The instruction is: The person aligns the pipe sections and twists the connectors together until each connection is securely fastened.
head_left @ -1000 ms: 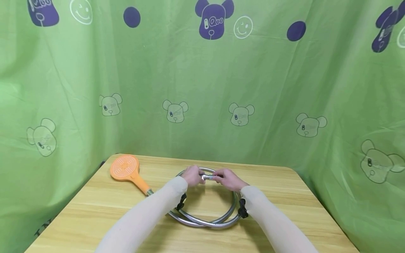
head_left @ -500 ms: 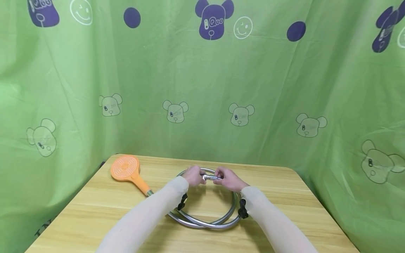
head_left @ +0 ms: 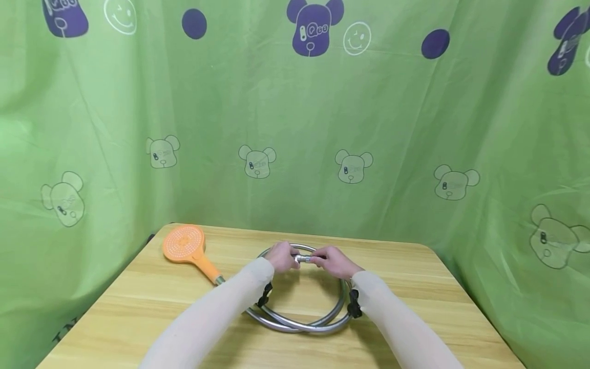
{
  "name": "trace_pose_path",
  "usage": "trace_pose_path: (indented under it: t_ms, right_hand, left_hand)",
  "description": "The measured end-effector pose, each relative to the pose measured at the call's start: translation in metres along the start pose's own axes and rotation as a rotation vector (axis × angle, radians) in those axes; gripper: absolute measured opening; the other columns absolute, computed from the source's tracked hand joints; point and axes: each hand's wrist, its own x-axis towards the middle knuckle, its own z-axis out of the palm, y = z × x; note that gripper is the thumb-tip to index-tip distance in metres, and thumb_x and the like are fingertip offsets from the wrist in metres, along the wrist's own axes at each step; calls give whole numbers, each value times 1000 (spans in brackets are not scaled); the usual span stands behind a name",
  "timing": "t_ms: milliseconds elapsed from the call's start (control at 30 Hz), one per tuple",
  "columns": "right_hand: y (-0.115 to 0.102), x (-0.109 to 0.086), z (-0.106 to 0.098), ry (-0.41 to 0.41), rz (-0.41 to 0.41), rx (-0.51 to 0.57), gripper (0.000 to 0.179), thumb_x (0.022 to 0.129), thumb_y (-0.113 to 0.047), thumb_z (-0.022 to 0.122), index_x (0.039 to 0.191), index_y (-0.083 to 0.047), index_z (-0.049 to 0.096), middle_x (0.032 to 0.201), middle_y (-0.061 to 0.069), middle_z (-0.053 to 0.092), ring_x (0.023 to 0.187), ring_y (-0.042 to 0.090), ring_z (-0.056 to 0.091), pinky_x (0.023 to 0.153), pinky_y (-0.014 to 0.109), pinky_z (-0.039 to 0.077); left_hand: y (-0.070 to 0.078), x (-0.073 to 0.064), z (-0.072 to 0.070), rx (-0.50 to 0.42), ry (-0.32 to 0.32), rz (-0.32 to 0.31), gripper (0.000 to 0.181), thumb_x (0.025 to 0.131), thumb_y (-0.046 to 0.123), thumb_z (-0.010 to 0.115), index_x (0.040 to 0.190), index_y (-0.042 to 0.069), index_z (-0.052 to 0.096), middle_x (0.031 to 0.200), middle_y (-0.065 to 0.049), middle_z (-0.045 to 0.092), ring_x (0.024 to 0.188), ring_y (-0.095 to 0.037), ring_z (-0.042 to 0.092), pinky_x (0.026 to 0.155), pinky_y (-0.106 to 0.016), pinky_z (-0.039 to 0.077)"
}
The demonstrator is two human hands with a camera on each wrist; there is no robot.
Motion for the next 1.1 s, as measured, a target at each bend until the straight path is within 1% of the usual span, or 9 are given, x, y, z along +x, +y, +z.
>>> trace_pose_path:
  t_ms: [100, 200, 300, 400, 500, 567, 767, 967, 1100]
  right_hand:
    - [-1, 0, 1, -17, 2, 15, 25, 102, -22, 60, 105, -3, 75, 87, 17, 65, 71, 13, 47, 62, 27, 41]
    - [0, 0, 1, -17, 13, 37, 26, 102, -23, 60, 105, -1, 74, 88, 19, 65, 71, 14, 49, 62, 27, 42]
    - [1, 0, 2, 1, 39, 50, 22, 99, -23, 63, 104, -4, 72, 85, 13, 63, 71, 13, 50, 61, 26, 42]
    - [2, -1, 3, 27, 50, 71, 14, 93, -15, 69, 102, -4, 67, 82, 6, 59, 71, 14, 50, 62, 25, 43]
    - [1, -3, 3, 47, 43, 96, 17, 88, -7, 73, 99, -2, 61, 82, 5, 57, 73, 15, 50, 64, 25, 43]
    - [0, -4, 2, 55, 29, 92, 17, 87, -5, 73, 98, -2, 61, 83, 6, 58, 74, 16, 51, 65, 26, 45]
    - [0, -3, 0, 42, 13, 76, 9, 92, -10, 71, 95, -4, 65, 84, 5, 63, 76, 14, 55, 68, 26, 46]
    - [-2, -1, 0, 16, 3, 16, 21, 98, -19, 66, 98, 1, 73, 83, 10, 65, 73, 12, 51, 65, 25, 43]
    - [-2, 0, 0, 5, 36, 26, 24, 100, -21, 63, 101, -1, 75, 83, 12, 65, 71, 13, 49, 63, 27, 42]
  left_hand:
    - [1, -1, 0, 3, 3, -5, 26, 80, 14, 83, 106, 15, 78, 79, 5, 67, 76, -14, 56, 76, -33, 47]
    - [2, -1, 1, 0, 3, -15, 27, 80, 13, 83, 107, 15, 78, 80, 5, 68, 77, -14, 56, 77, -33, 47]
    - [3, -1, 2, -2, 2, -19, 27, 80, 14, 83, 107, 15, 78, 81, 5, 69, 77, -15, 56, 77, -34, 47]
    - [3, 0, 2, -1, 2, -17, 27, 81, 14, 83, 108, 15, 78, 82, 4, 69, 78, -15, 56, 79, -35, 48]
    - [4, 0, 2, -10, 3, -20, 28, 82, 13, 82, 110, 14, 78, 82, 4, 69, 79, -15, 56, 81, -36, 48]
    - [4, 0, 2, -14, 3, -19, 28, 82, 13, 82, 110, 14, 78, 81, 4, 68, 78, -15, 56, 80, -36, 48]
    - [2, 0, 1, -27, -3, -19, 26, 82, 13, 82, 107, 14, 78, 79, 4, 67, 76, -16, 56, 76, -34, 47]
    - [1, 0, 0, -23, 0, -24, 30, 81, 13, 83, 110, 14, 77, 80, 4, 67, 77, -15, 56, 77, -34, 47]
    - [2, -2, -1, -43, -14, -33, 32, 81, 13, 82, 113, 13, 76, 81, 4, 68, 76, -15, 57, 74, -32, 47]
